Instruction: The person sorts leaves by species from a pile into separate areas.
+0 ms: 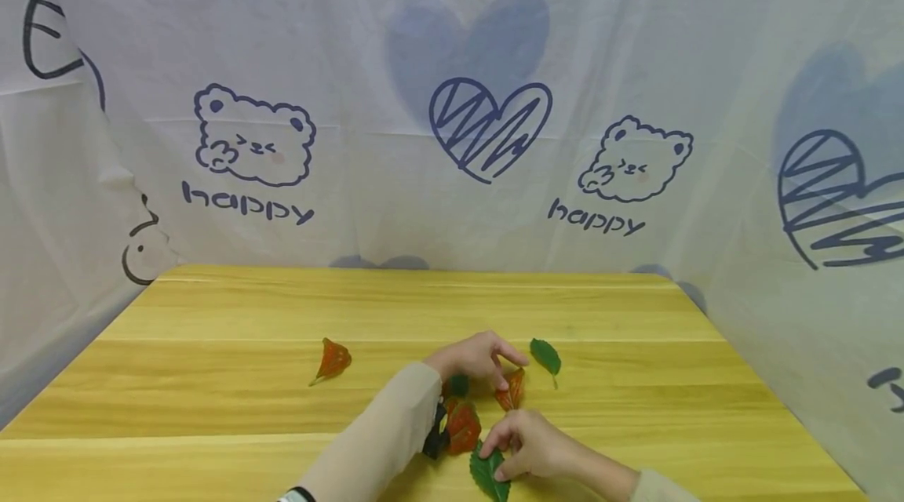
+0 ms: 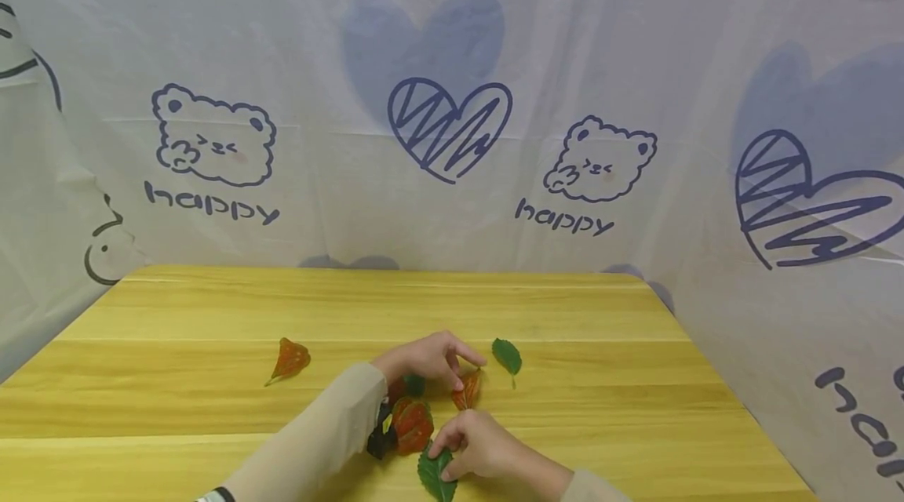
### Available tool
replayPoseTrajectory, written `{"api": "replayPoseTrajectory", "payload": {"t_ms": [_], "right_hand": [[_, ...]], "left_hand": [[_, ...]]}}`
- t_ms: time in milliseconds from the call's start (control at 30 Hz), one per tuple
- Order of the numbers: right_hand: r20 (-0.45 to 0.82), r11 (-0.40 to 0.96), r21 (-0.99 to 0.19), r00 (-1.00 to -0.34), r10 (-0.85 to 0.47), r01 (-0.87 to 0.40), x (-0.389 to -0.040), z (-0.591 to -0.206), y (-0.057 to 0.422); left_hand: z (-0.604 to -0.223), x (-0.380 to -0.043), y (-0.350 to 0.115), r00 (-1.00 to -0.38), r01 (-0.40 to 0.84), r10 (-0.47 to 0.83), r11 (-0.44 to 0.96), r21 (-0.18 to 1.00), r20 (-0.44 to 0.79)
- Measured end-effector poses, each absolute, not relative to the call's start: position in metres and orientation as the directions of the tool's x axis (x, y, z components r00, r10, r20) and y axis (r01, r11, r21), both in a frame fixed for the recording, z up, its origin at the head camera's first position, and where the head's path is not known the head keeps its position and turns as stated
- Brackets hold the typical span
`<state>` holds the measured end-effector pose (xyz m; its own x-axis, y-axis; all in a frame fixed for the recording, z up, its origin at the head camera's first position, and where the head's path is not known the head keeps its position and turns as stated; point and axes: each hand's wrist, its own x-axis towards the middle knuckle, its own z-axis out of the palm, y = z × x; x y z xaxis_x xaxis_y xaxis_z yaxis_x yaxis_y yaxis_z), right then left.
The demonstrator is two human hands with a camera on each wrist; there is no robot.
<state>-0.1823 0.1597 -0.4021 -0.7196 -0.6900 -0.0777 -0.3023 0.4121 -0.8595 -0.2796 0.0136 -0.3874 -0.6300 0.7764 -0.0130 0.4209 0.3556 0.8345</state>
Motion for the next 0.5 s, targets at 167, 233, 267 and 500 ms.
{"api": "replayPoseTrajectory", "payload": {"t_ms": [167, 233, 267, 500], "right_hand": [[-0.076, 0.410, -0.860, -0.720, -0.690, -0.302, -0.1820, -0.4012, 0.1597], [-0.075, 0.411, -0.859, -0.720, -0.690, -0.304, -0.1818, -0.4008, 0.1596], [-0.074, 0.409, -0.860, -0.719, -0.691, -0.305, -0.1817, -0.4006, 0.1594], [-0.061, 0.408, -0.853, -0.716, -0.696, -0.324, -0.1815, -0.4007, 0.1595]], "left_hand": [[-0.3896, -0.2814, 0.0164, -0.635, 0.455, 0.772, 0.397, 0.797, -0.022], [-0.3899, -0.2814, 0.0175, -0.636, 0.458, 0.771, 0.411, 0.788, -0.033], [-0.3900, -0.2813, 0.0181, -0.634, 0.457, 0.772, 0.417, 0.786, -0.042], [-0.3898, -0.2799, 0.0214, -0.636, 0.442, 0.767, 0.455, 0.773, -0.088]]}}
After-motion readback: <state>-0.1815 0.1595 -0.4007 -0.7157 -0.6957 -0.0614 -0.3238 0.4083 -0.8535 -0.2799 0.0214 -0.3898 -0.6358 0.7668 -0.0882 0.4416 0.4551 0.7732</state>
